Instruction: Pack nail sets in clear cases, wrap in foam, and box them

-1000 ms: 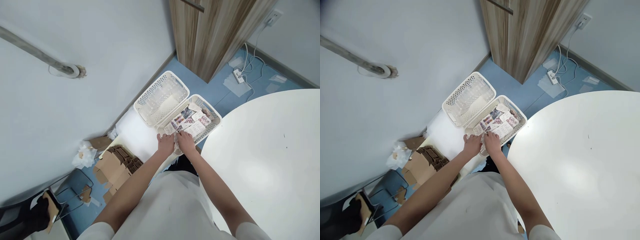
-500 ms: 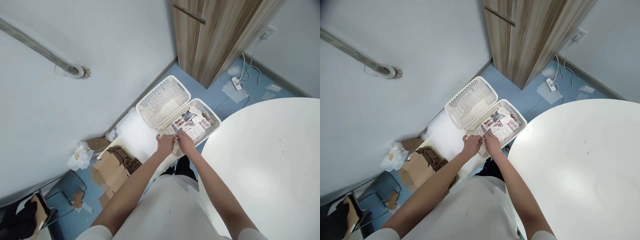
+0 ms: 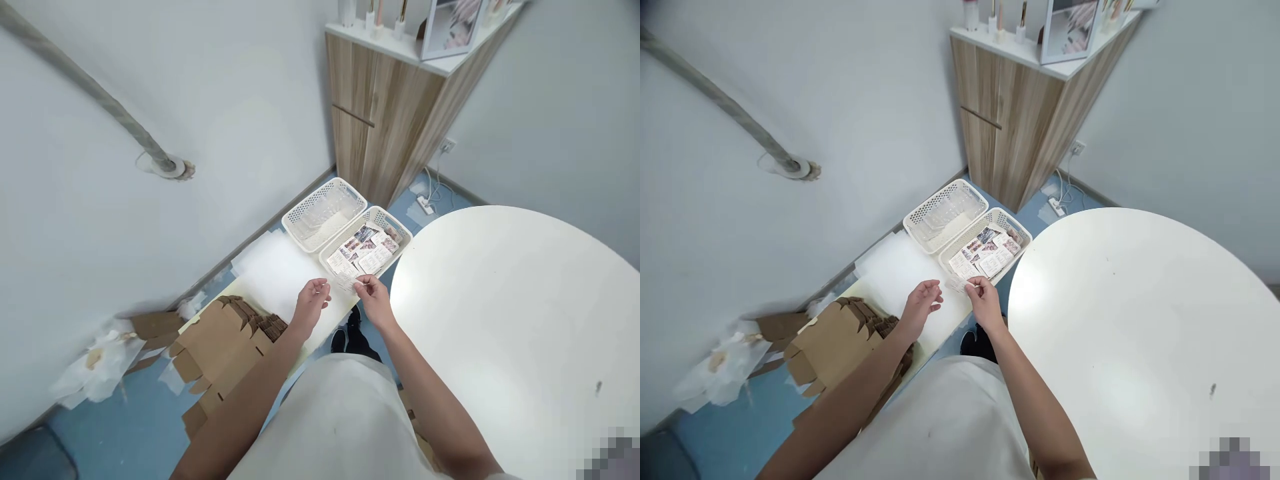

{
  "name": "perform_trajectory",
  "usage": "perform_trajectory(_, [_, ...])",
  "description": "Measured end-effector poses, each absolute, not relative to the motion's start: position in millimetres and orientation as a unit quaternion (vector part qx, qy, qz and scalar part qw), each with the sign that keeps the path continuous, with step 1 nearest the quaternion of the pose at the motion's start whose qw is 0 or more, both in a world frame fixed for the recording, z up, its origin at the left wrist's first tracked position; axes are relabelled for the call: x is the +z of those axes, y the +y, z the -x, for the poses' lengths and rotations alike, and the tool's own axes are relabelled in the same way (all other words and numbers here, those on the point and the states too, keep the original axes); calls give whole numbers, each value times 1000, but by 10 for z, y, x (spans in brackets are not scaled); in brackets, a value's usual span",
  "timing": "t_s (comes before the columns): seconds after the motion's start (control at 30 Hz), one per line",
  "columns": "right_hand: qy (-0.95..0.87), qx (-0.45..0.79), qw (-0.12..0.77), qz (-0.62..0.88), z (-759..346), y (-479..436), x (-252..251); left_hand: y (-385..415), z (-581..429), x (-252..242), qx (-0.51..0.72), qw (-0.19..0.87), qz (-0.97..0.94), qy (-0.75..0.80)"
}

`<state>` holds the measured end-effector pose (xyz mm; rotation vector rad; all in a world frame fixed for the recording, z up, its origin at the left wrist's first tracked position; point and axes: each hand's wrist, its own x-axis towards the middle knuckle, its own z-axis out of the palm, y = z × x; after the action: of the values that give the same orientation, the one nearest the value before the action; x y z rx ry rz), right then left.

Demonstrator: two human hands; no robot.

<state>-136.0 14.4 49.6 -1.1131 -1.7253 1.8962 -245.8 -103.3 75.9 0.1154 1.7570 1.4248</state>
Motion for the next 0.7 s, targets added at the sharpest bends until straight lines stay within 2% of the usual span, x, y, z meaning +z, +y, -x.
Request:
perform_trajectory(0.13, [-641, 635, 224, 368, 1120, -250, 685, -1288, 2261, 898, 622, 493, -29, 607])
perform_trajectory(0.3, [-730, 533, 284, 321, 680, -643, 881, -1419, 2015, 966, 651, 535, -47, 536])
perform_trajectory(0.7, [-710, 349, 399, 463, -337, -1089, 1036, -1184, 1354, 1015, 556, 585, -267, 527])
